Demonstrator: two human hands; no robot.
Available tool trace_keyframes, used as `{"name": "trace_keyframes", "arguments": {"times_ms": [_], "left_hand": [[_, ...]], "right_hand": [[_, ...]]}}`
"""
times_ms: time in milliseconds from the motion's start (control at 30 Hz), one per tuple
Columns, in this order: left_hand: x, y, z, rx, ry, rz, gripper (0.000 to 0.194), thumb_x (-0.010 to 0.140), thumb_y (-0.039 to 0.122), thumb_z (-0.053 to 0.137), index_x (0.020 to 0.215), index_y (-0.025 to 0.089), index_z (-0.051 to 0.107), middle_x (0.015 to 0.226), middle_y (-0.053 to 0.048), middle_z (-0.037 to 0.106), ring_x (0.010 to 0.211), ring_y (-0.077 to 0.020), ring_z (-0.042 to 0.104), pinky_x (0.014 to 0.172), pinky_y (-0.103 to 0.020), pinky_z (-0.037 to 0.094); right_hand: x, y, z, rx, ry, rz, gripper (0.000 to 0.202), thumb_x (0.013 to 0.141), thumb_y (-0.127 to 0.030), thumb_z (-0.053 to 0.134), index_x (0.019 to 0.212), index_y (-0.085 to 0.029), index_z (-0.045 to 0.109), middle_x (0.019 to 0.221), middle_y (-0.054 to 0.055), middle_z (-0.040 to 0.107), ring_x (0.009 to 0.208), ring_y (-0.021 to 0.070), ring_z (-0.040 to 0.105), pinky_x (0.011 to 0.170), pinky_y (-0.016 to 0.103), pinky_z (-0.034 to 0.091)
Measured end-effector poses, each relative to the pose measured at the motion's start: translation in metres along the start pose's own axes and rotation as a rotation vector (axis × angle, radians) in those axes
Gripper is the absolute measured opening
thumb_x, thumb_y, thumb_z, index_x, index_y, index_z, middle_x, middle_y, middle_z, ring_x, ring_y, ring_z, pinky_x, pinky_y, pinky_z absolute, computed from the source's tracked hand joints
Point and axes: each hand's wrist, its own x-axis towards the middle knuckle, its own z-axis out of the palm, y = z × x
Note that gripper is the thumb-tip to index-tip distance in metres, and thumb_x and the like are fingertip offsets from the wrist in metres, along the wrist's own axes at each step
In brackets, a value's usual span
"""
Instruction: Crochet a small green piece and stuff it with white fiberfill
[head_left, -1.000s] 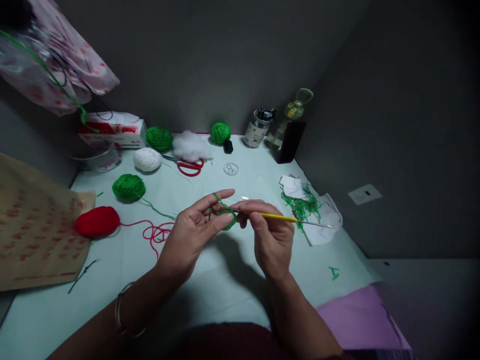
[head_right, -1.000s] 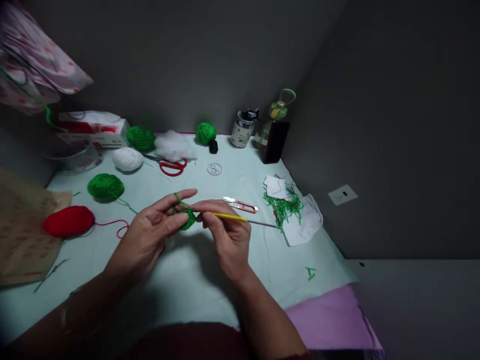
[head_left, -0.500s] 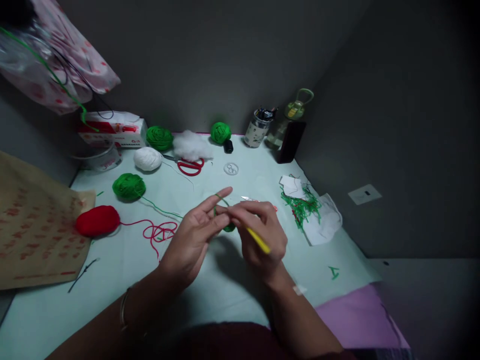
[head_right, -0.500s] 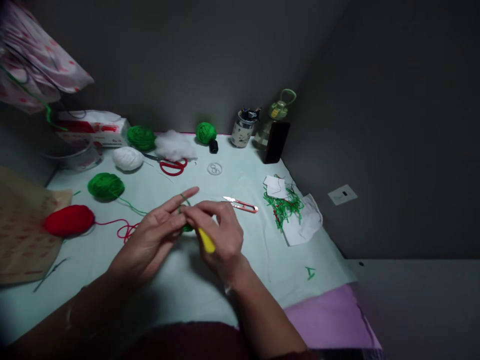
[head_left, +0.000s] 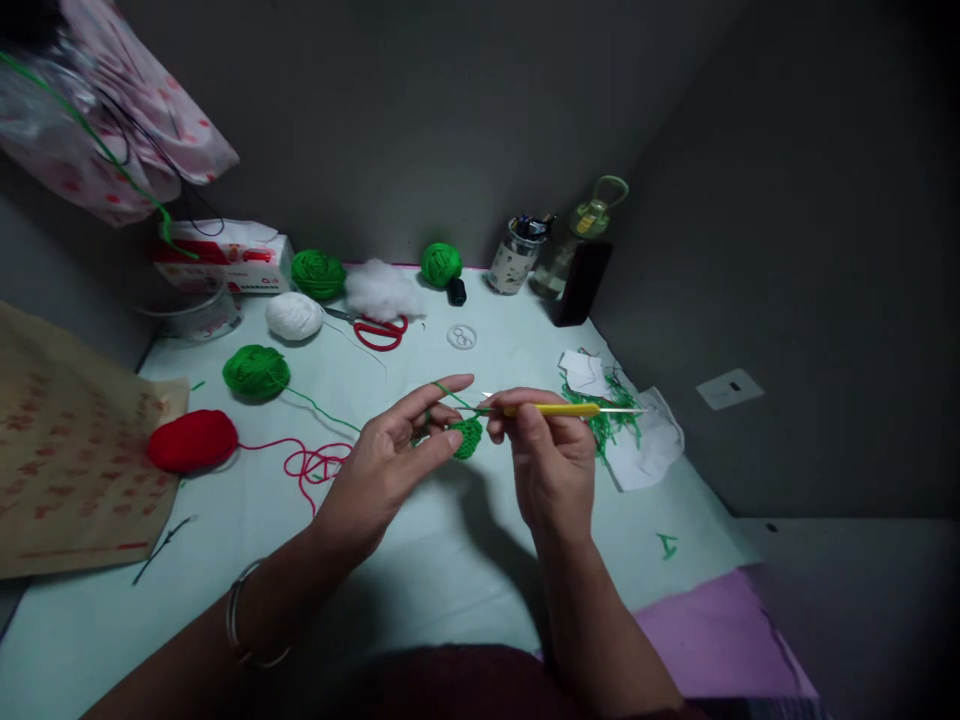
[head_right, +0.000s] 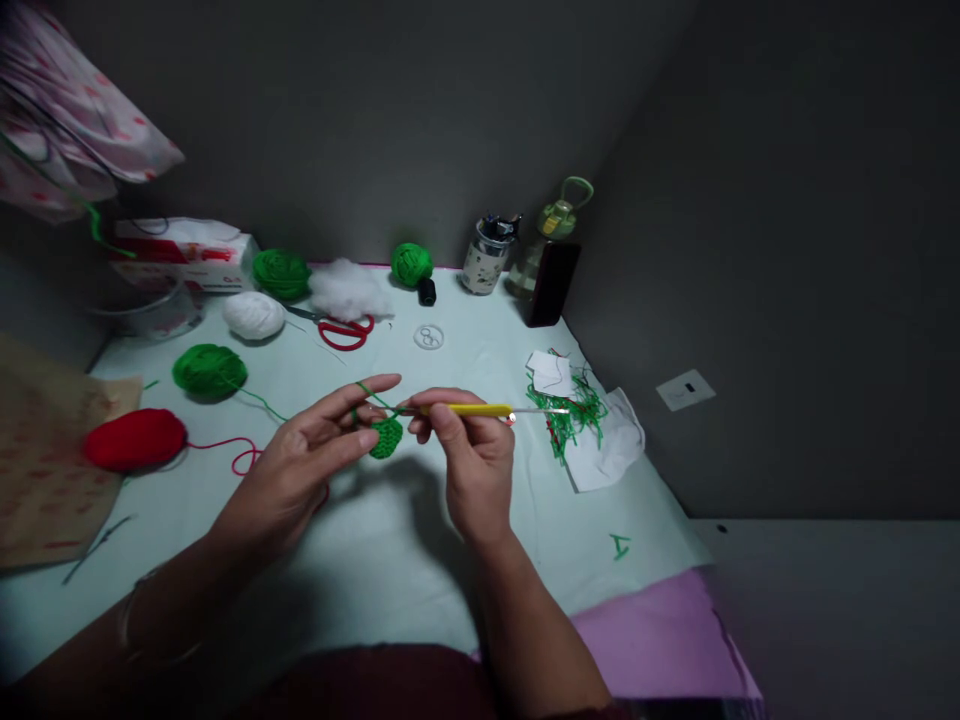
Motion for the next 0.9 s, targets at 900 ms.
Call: {"name": "trace_keyframes", "arguments": {"times_ms": [900], "left_hand": [[0.000, 0.001, 0.002, 0.085, 0.118, 0.077, 0.047, 0.080, 0.025, 0.080, 0.126, 0.028, 0.071, 0.086, 0.001, 0.062, 0.082, -0.0137, 0.053, 0.079, -0.025, 0.042]], "right_hand": [[-0.015, -0.005, -0.003, -0.661, -0.146, -0.559, 0.036, 0.095, -0.010, 0.057, 0.122, -0.031, 0.067, 0.099, 0.003, 0.073, 0.090, 0.0201, 0.069, 0.077, 0.039, 0.059]]}}
